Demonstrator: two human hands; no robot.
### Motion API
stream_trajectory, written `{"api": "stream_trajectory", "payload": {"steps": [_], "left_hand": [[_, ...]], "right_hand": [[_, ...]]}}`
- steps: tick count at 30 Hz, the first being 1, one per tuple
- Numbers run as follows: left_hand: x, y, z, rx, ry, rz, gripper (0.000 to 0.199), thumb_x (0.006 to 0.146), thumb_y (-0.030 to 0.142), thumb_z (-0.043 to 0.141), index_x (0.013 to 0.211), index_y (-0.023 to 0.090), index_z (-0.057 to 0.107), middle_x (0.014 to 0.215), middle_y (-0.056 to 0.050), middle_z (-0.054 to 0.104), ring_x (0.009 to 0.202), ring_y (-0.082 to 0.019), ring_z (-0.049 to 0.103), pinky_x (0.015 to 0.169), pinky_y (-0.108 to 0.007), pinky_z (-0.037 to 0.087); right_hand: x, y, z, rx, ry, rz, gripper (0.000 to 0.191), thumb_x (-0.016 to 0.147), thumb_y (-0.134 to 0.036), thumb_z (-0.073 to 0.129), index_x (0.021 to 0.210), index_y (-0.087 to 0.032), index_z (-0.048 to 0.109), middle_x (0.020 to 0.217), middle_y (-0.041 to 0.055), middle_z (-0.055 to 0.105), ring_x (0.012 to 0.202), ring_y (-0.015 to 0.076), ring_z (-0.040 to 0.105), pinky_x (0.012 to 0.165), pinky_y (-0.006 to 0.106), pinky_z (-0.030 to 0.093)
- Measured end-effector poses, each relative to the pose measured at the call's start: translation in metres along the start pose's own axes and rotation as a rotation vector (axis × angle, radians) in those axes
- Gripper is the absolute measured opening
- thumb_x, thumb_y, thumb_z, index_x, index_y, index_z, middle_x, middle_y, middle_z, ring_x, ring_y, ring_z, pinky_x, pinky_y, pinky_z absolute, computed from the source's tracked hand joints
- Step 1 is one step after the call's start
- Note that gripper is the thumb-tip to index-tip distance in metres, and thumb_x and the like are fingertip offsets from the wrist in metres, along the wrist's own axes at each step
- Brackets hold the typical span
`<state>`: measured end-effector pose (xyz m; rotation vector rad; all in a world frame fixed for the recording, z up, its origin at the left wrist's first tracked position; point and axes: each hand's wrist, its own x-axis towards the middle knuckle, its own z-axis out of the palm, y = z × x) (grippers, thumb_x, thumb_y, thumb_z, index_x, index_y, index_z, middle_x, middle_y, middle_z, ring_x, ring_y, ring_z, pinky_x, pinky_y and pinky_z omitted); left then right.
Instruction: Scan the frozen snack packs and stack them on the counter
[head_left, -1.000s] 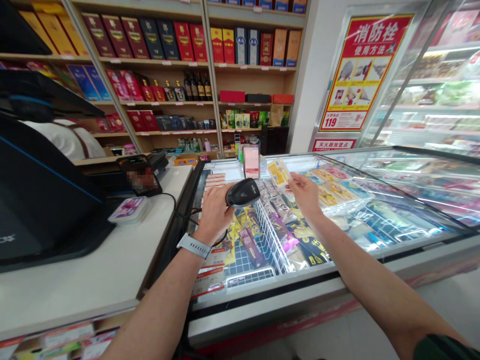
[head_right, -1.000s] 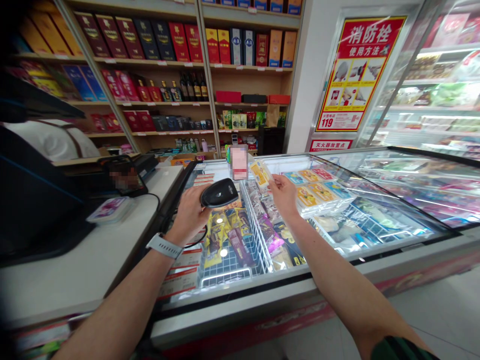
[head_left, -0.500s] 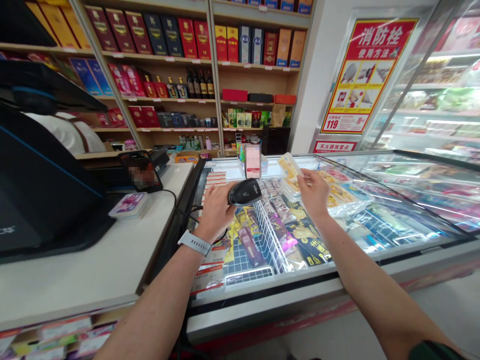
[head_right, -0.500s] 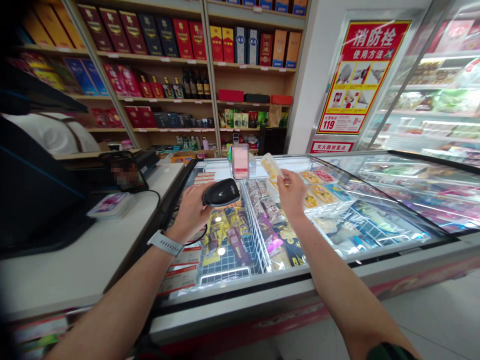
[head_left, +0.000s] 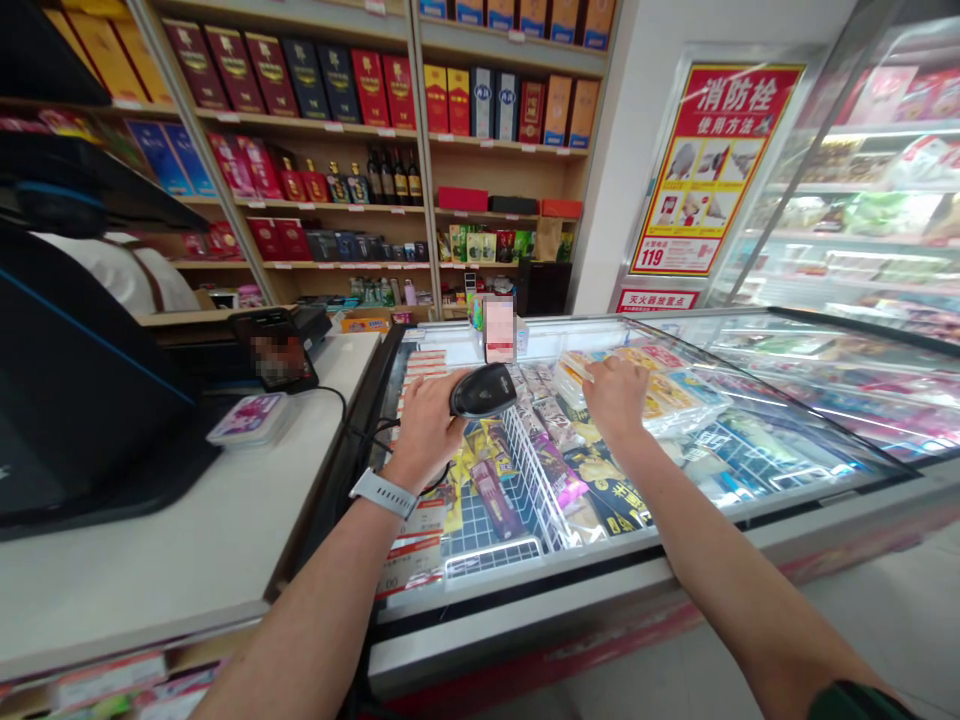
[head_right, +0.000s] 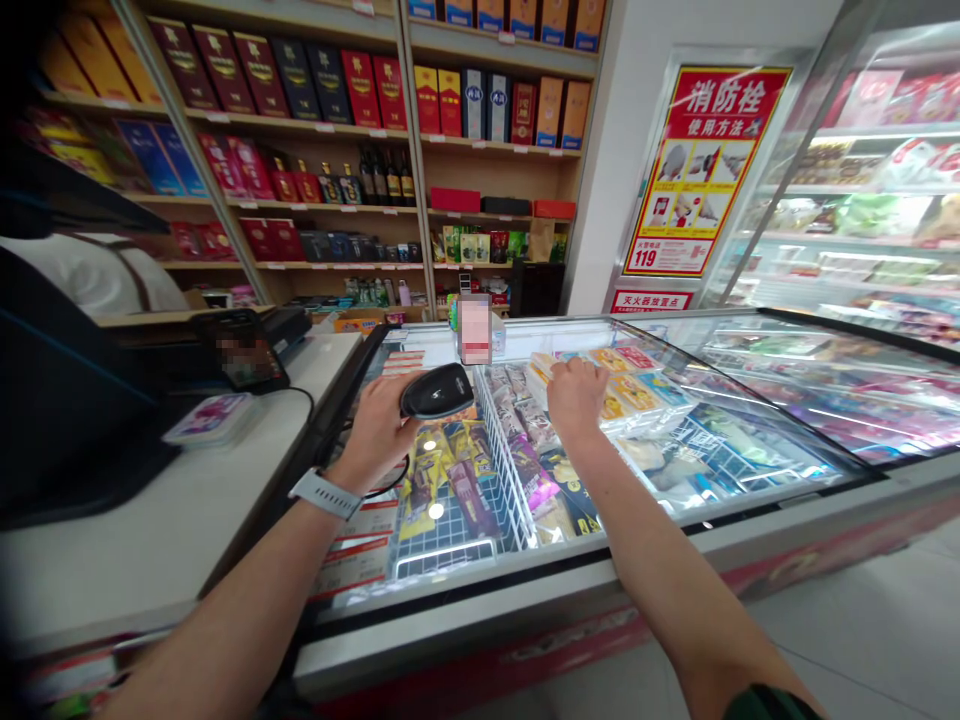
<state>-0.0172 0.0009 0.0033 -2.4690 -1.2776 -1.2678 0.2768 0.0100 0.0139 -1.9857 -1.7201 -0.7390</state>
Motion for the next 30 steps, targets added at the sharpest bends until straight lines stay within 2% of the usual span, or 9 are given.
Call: {"api": "stream_trajectory", "payload": {"steps": [6, 9, 23, 30], "left_hand": [[0.0, -0.001, 0.001, 0.01, 0.001, 0.0, 0.047, 0.083, 0.013, 0.056, 0.13, 0.02, 0.054, 0.128, -0.009, 0.067, 0.121, -0.027, 0.059, 0.112, -0.048, 0.032], [0.0, 0.0, 0.001, 0.007, -0.001, -0.004, 0.047, 0.083, 0.014, 0.056, 0.13, 0.019, 0.054, 0.127, -0.009, 0.067, 0.121, -0.027, 0.059, 0.111, -0.048, 0.032], [0.0, 0.0, 0.0, 0.001, 0.007, -0.005, 0.048, 0.082, 0.013, 0.057, 0.13, 0.021, 0.054, 0.126, -0.008, 0.067, 0.12, -0.027, 0.059, 0.112, -0.05, 0.032], [0.0, 0.001, -0.001, -0.002, -0.002, -0.001, 0.046, 0.084, 0.014, 0.056, 0.13, 0.019, 0.054, 0.126, -0.008, 0.067, 0.12, -0.026, 0.059, 0.111, -0.048, 0.033]], "right_hand": [[-0.002, -0.004, -0.001, -0.026, -0.055, 0.017, 0.022, 0.091, -0.025, 0.055, 0.101, -0.017, 0.073, 0.1, 0.0147, 0.065, 0.098, 0.0292, 0.054, 0.086, 0.043, 0.029], [-0.003, -0.004, 0.002, -0.009, -0.036, 0.002, 0.021, 0.09, -0.029, 0.059, 0.101, -0.018, 0.072, 0.102, 0.0138, 0.064, 0.098, 0.0288, 0.053, 0.087, 0.042, 0.028], [-0.003, -0.005, 0.008, -0.014, -0.035, 0.017, 0.022, 0.087, -0.026, 0.061, 0.106, -0.018, 0.067, 0.103, 0.013, 0.063, 0.099, 0.0283, 0.052, 0.084, 0.039, 0.027], [-0.005, -0.007, 0.006, 0.039, 0.016, 0.006, 0.023, 0.089, -0.027, 0.06, 0.109, -0.019, 0.067, 0.108, 0.0129, 0.062, 0.102, 0.0286, 0.051, 0.085, 0.039, 0.027]]}}
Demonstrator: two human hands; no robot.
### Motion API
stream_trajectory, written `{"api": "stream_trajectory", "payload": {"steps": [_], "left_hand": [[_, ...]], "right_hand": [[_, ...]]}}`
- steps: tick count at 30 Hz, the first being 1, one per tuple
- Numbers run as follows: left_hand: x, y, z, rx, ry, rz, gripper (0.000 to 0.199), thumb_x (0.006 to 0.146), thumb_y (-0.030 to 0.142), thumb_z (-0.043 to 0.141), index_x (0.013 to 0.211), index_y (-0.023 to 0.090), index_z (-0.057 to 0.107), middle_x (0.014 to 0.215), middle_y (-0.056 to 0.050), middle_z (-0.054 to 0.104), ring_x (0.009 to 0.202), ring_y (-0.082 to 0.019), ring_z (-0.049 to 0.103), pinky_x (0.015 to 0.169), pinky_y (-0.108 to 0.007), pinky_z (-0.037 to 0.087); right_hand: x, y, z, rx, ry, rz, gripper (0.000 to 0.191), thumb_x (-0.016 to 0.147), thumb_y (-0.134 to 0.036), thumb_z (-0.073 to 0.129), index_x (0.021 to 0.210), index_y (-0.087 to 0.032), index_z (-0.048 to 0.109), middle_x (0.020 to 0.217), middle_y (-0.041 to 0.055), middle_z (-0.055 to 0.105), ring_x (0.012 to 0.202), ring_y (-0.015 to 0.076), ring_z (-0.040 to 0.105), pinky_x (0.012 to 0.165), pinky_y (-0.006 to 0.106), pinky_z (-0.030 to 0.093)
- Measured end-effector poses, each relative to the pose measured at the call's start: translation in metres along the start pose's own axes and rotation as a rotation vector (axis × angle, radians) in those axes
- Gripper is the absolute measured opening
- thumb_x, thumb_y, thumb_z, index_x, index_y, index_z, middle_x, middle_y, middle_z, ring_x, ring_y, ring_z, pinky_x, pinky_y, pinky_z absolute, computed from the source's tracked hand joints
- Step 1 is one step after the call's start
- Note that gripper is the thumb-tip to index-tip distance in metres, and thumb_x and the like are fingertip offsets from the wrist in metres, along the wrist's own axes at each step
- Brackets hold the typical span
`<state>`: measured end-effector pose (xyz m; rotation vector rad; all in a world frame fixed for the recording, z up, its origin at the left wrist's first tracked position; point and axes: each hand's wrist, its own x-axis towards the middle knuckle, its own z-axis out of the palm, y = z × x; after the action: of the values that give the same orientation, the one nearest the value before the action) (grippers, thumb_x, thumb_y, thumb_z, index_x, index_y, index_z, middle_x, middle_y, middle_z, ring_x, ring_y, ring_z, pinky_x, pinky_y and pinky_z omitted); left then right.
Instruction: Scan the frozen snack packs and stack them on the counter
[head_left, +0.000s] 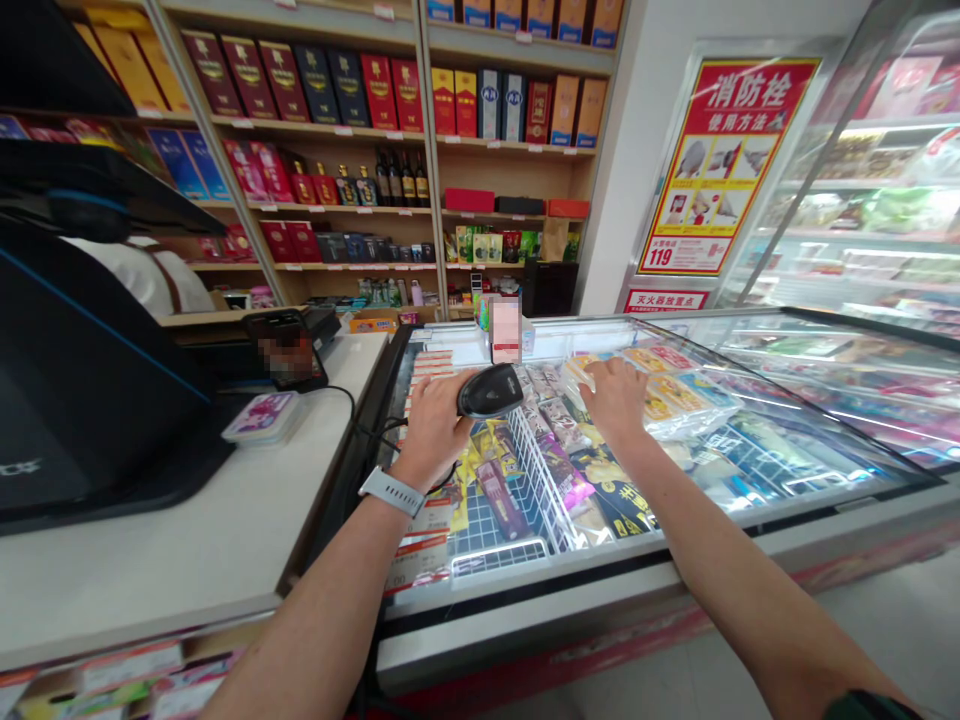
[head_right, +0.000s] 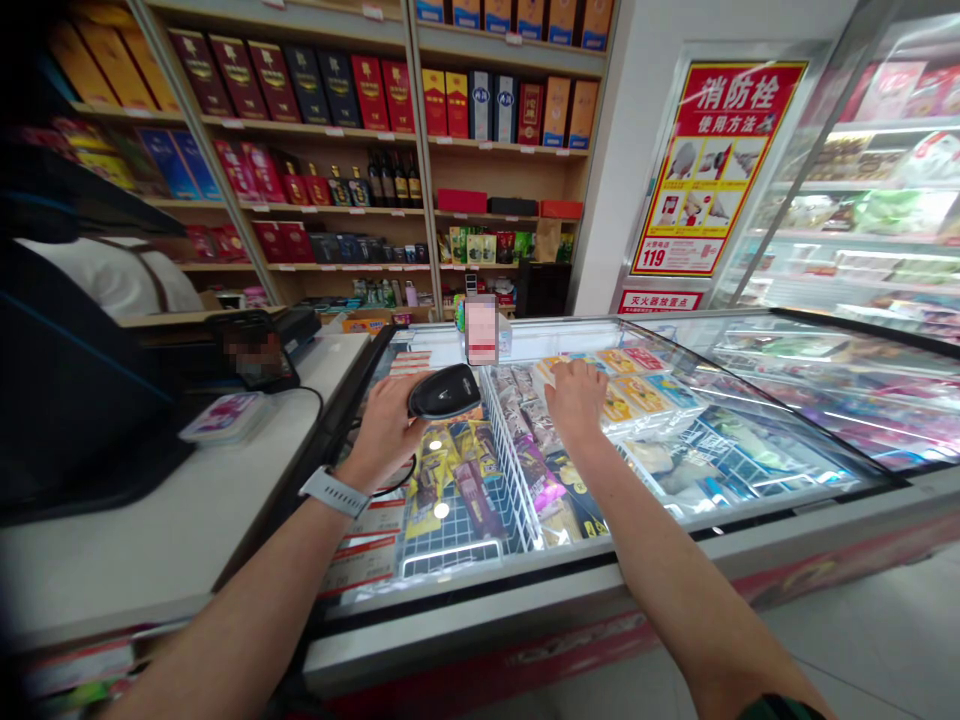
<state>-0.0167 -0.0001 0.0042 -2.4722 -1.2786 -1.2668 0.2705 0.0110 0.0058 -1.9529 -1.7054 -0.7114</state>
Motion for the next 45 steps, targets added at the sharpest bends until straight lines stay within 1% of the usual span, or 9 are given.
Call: {"api": "stream_trajectory", "payload": {"steps": [7, 15, 23, 28, 34, 39, 45], "left_hand": [[-0.001, -0.001, 0.001, 0.01, -0.017, -0.008, 0.048, 0.084, 0.014, 0.056, 0.131, 0.02, 0.053, 0.129, -0.009, 0.066, 0.122, -0.027, 0.058, 0.113, -0.05, 0.03], [0.0, 0.002, -0.001, 0.009, -0.028, -0.028, 0.048, 0.082, 0.013, 0.056, 0.129, 0.021, 0.054, 0.127, -0.008, 0.067, 0.122, -0.027, 0.058, 0.114, -0.05, 0.029], [-0.001, 0.001, 0.001, 0.006, -0.035, -0.025, 0.049, 0.083, 0.013, 0.054, 0.131, 0.02, 0.054, 0.128, -0.008, 0.067, 0.122, -0.025, 0.058, 0.114, -0.048, 0.028], [-0.001, 0.002, -0.001, 0.013, -0.049, -0.03, 0.05, 0.082, 0.012, 0.055, 0.131, 0.021, 0.053, 0.13, -0.008, 0.065, 0.123, -0.025, 0.057, 0.116, -0.047, 0.027], [-0.001, 0.005, -0.004, -0.004, -0.079, -0.034, 0.054, 0.079, 0.01, 0.055, 0.131, 0.022, 0.053, 0.132, -0.006, 0.064, 0.124, -0.025, 0.056, 0.116, -0.048, 0.026], [-0.003, 0.004, -0.001, 0.005, -0.098, -0.034, 0.058, 0.078, 0.009, 0.054, 0.134, 0.023, 0.052, 0.131, -0.006, 0.064, 0.124, -0.025, 0.055, 0.117, -0.049, 0.024], [-0.005, 0.004, 0.001, -0.002, -0.103, -0.014, 0.055, 0.079, 0.008, 0.053, 0.132, 0.022, 0.052, 0.13, -0.006, 0.065, 0.124, -0.024, 0.055, 0.118, -0.05, 0.021]], "right_hand": [[-0.002, -0.002, 0.0, 0.11, 0.036, -0.043, 0.025, 0.091, -0.028, 0.055, 0.11, -0.019, 0.069, 0.108, 0.0128, 0.063, 0.103, 0.0294, 0.051, 0.087, 0.039, 0.03], [-0.004, -0.007, -0.002, 0.253, 0.048, -0.09, 0.024, 0.093, -0.028, 0.05, 0.103, -0.018, 0.07, 0.103, 0.0113, 0.065, 0.101, 0.0278, 0.053, 0.088, 0.038, 0.034], [-0.005, -0.011, -0.002, 0.33, 0.063, -0.114, 0.026, 0.095, -0.028, 0.048, 0.095, -0.017, 0.071, 0.099, 0.0102, 0.067, 0.098, 0.025, 0.058, 0.091, 0.037, 0.037], [-0.006, -0.013, 0.0, 0.357, 0.071, -0.127, 0.027, 0.096, -0.029, 0.046, 0.093, -0.018, 0.071, 0.097, 0.0103, 0.068, 0.096, 0.0249, 0.058, 0.088, 0.036, 0.038], [-0.007, -0.017, 0.002, 0.397, 0.102, -0.17, 0.029, 0.097, -0.031, 0.043, 0.093, -0.019, 0.069, 0.095, 0.0095, 0.07, 0.096, 0.0243, 0.06, 0.088, 0.036, 0.039], [-0.009, -0.028, -0.008, 0.421, 0.122, -0.207, 0.031, 0.099, -0.032, 0.04, 0.093, -0.019, 0.068, 0.095, 0.0092, 0.072, 0.095, 0.0236, 0.061, 0.087, 0.036, 0.039], [-0.009, -0.052, -0.037, 0.461, 0.173, -0.304, 0.034, 0.1, -0.035, 0.04, 0.092, -0.019, 0.068, 0.094, 0.0093, 0.073, 0.092, 0.0235, 0.063, 0.089, 0.035, 0.039]]}}
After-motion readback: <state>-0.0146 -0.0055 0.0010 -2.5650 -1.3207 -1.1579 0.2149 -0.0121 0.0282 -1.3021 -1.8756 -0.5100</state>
